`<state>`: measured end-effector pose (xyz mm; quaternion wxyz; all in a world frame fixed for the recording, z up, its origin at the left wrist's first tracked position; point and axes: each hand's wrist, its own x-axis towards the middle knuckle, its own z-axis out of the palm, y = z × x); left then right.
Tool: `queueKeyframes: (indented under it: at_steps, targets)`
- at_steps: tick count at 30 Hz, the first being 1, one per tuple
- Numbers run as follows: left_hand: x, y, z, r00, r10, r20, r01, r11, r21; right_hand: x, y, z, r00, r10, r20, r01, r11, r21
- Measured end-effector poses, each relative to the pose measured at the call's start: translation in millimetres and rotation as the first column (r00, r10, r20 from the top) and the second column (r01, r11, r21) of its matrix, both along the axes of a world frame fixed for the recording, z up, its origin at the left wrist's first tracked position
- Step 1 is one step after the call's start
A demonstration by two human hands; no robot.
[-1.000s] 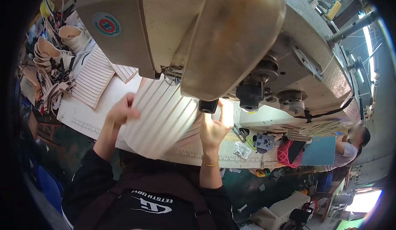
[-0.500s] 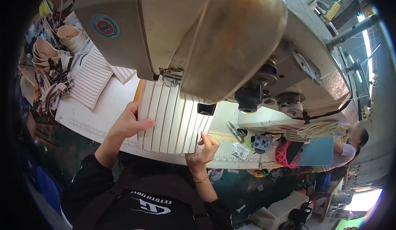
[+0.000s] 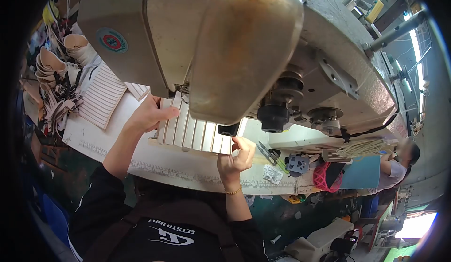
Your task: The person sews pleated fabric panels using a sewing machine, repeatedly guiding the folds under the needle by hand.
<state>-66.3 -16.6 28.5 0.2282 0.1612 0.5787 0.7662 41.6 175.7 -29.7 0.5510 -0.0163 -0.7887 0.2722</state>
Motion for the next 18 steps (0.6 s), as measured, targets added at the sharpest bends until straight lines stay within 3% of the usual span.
queueKeyframes:
  at_steps: [8, 13, 18]
  targets:
    - [-21.3, 10.7, 14.6, 0.985, 0.127, -0.117, -0.137, 0.987, -0.085, -26.6, 7.1, 5.7, 0.999, -0.033, -0.033, 0.032, 0.999, -0.018]
    - [-49.5, 11.2, 1.4, 0.993, 0.061, -0.101, -0.052, 0.994, 0.093, -41.7, 9.2, 6.8, 0.998, -0.04, -0.051, 0.035, 0.994, -0.103]
    - [-84.0, 13.7, -18.2, 0.978, 0.172, 0.116, -0.182, 0.98, 0.084, -57.2, 25.3, -14.8, 0.994, -0.101, 0.033, 0.102, 0.995, -0.002]
